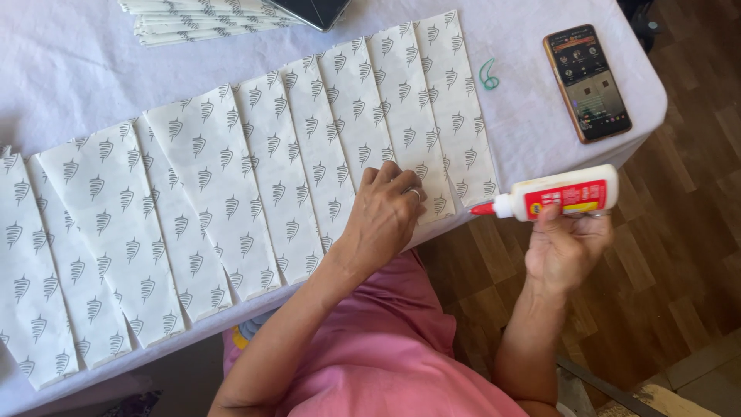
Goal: Applying glue to the edges of a stack of printed paper strips and fanning them out to bond them.
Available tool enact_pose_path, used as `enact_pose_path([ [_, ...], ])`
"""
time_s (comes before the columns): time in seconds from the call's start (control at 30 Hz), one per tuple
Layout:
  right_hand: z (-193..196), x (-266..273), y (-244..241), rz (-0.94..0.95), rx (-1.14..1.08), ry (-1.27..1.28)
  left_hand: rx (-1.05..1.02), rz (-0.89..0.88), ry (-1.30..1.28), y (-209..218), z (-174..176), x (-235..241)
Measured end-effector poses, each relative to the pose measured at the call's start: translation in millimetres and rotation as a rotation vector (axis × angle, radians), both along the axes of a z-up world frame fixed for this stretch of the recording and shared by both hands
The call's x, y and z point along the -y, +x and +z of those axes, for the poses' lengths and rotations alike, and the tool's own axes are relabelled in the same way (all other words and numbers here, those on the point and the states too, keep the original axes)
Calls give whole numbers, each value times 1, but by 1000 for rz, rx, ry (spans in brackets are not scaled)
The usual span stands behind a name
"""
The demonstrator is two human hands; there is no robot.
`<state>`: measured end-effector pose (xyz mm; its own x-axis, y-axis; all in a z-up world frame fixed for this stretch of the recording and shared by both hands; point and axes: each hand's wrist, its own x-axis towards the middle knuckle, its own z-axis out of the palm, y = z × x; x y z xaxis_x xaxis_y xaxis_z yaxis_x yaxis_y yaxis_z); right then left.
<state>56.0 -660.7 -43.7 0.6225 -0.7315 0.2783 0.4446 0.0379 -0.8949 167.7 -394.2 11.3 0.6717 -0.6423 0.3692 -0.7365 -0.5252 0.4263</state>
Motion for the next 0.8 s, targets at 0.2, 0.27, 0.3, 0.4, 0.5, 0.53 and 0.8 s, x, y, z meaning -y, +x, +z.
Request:
enact_pose_path([
  [0.2,-4,-21,3,32,-66,-177,-76,-12,-9,-8,8,-6],
  [0.27,18,-34,8,48,-73,-217,-93,-9,15,-10,11,-6],
  [0.3,29,-41,10,60,-78,-256,-109,-10,40,-11,13,-6],
  [0.4,5,-42,6,84,-86,-249,-117,-10,48,-11,15,-5],
  [0.5,12,-63,9,145,-86,-237,-107,-4,35,-11,9,-4],
  [0.53,13,-64,9,144,-86,-236,-106,-4,36,-12,7,-3],
  [0.8,11,-30,5,42,-57,-283,-100,58,-22,-15,10,1],
])
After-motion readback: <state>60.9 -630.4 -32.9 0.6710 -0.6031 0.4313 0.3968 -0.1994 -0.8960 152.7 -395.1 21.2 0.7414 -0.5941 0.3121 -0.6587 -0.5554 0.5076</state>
